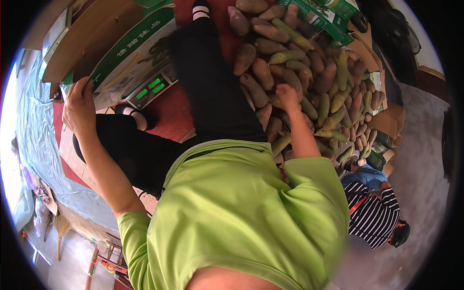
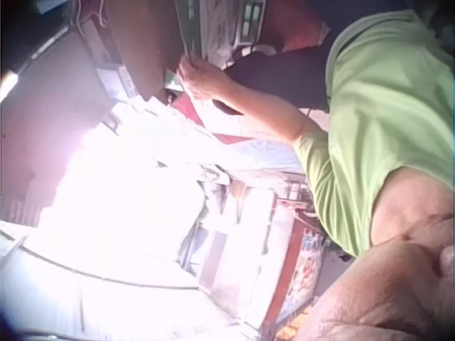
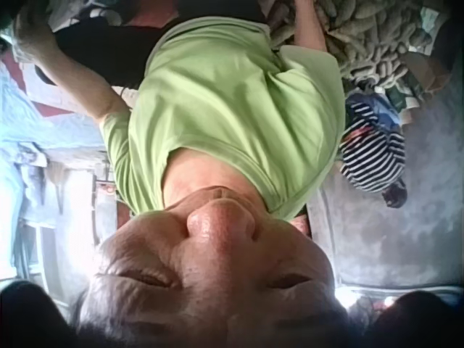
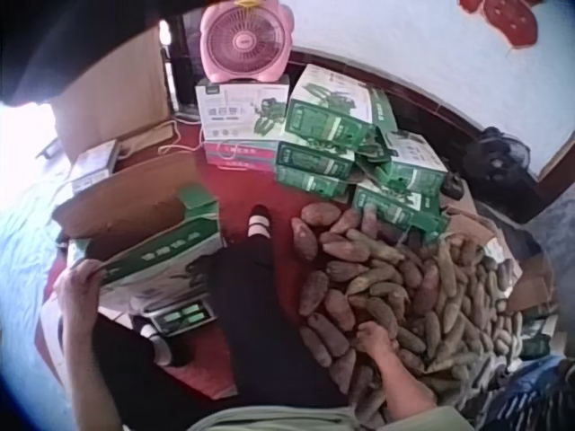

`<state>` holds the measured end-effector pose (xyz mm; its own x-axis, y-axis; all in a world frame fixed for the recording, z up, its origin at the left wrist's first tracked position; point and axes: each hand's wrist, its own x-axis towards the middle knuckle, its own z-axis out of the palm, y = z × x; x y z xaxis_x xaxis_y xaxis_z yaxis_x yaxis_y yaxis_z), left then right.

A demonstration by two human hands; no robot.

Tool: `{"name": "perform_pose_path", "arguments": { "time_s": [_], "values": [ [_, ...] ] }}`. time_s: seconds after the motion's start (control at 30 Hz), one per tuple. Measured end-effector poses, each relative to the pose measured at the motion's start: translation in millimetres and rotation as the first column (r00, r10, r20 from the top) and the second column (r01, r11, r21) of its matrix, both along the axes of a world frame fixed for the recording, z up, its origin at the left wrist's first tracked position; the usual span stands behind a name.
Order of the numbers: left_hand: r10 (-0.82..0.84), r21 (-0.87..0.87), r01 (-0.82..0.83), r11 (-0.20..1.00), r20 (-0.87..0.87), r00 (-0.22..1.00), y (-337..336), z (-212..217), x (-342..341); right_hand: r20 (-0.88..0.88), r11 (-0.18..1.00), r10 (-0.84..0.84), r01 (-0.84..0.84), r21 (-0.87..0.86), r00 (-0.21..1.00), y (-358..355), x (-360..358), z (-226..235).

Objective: Sorting and weighing vegetables into cardboard boxes.

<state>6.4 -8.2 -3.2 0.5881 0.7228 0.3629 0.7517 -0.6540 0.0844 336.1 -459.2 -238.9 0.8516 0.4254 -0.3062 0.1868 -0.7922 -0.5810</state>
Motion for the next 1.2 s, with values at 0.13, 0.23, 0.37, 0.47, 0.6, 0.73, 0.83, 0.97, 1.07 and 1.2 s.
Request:
{"name": "perform_pose_path", "arguments": {
  "time_s": [0.13,0.23,0.37,0.47,0.6,0.73,0.83,0.97,1.07,1.2],
  "values": [
    [-0.01,0.014,0.01,1.0,-0.015,1.0,-0.3,-0.2,-1.0,0.042,0.968,0.008,0.002,-0.253,0.999,-55.4,-35.7,-27.7],
    [0.008,0.014,-0.008,1.0,-0.03,1.0,-1.1,-0.7,2.9,0.083,0.921,-0.18,0.197,-0.337,0.98,-83.3,-37.8,-40.0],
    [0.047,-0.019,-0.048,0.999,-0.046,0.998,-0.8,0.5,1.4,0.118,0.821,-0.392,0.405,-0.402,0.912,-97.8,-20.8,-35.9],
    [0.075,-0.053,-0.078,0.996,-0.058,0.995,1.9,0.7,-1.9,0.164,0.734,-0.481,0.499,-0.461,0.861,-88.4,-16.2,-26.9],
    [0.038,-0.027,-0.039,0.999,-0.023,0.999,2.5,-0.1,-0.5,0.085,0.784,-0.5,0.492,-0.38,0.862,-98.4,-3.5,-33.9],
    [0.016,0.023,-0.016,1.0,-0.019,1.0,2.9,-4.7,-0.5,-0.046,0.81,-0.573,0.556,-0.189,0.818,-102.3,19.4,-47.5],
    [0.013,0.013,-0.013,1.0,0.004,1.0,0.2,-5.4,1.8,-0.065,0.837,-0.546,0.541,-0.08,0.835,-96.7,35.5,-49.4],
    [0.027,-0.029,-0.026,0.999,0.017,1.0,-4.9,-0.1,0.0,0.06,0.796,-0.41,0.39,-0.462,0.91,-37.6,30.7,-26.5],
    [0.036,-0.003,-0.036,0.999,0.018,0.999,-9.4,16.3,1.2,0.023,0.725,-0.44,0.371,-0.58,0.897,-5.2,26.9,-4.6],
    [0.015,-0.019,-0.015,1.0,0.028,0.999,-8.6,12.9,18.6,-0.108,0.81,-0.521,0.451,-0.376,0.846,-36.0,39.5,-37.1]
  ]
}}
